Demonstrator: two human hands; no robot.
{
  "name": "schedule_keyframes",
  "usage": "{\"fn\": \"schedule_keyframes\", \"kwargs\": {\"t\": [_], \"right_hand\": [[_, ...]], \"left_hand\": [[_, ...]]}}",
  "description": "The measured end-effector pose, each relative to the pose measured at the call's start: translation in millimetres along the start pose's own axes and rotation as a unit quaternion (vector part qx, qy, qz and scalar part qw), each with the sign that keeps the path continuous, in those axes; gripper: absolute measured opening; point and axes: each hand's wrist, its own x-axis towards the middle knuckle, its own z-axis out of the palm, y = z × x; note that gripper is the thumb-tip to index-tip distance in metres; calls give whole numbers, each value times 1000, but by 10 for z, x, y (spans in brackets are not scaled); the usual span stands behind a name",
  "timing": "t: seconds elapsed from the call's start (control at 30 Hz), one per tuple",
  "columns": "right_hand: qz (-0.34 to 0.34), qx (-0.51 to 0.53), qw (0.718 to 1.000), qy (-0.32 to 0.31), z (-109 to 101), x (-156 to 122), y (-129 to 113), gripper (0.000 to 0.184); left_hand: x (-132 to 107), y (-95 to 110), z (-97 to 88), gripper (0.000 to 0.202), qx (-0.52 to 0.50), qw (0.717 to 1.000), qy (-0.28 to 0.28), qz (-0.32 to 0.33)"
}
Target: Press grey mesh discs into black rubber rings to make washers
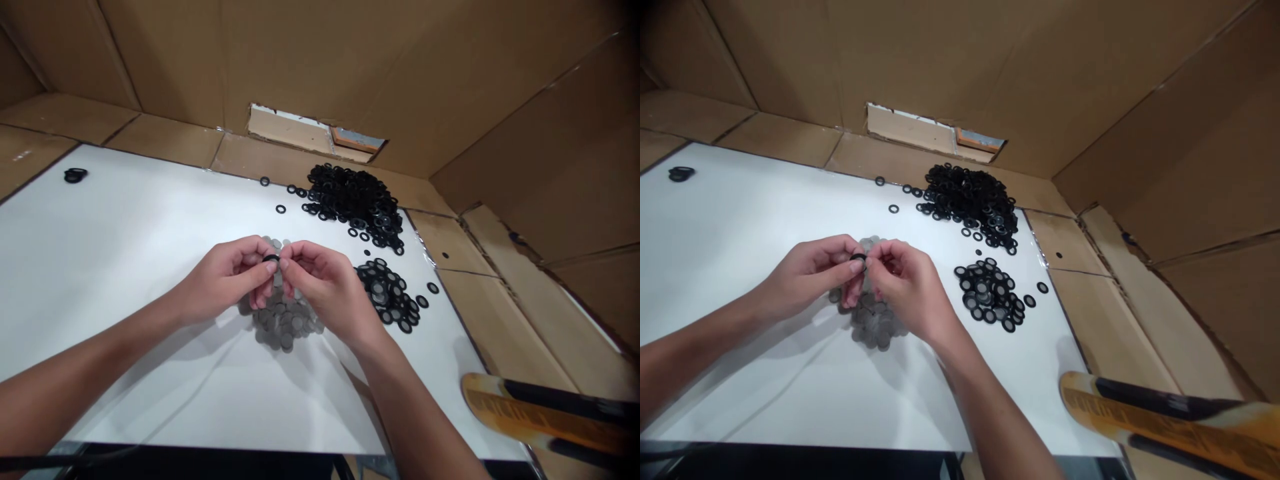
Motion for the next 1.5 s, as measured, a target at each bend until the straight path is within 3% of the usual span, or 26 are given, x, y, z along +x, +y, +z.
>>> {"fn": "schedule_keyframes", "kwargs": {"t": [0.17, 0.53, 1.0, 1.27, 1.5], "right_hand": [[6, -8, 998, -54, -50, -2, 17, 12], [-48, -20, 999, -7, 31, -37, 65, 8], [-63, 23, 998, 11, 56, 9, 27, 11], [-71, 23, 997, -12, 64, -7, 55, 11], [-67, 25, 997, 12, 93, 6, 13, 9]], "left_hand": [[5, -3, -42, 17, -2, 1000, -24, -13], [16, -3, -29, 14, -29, 999, -23, 31], [22, -22, 33, 8, -36, 997, 35, 64], [24, -32, 77, 9, -53, 995, 42, 67], [10, -18, 22, 11, -34, 998, 32, 44]]}}
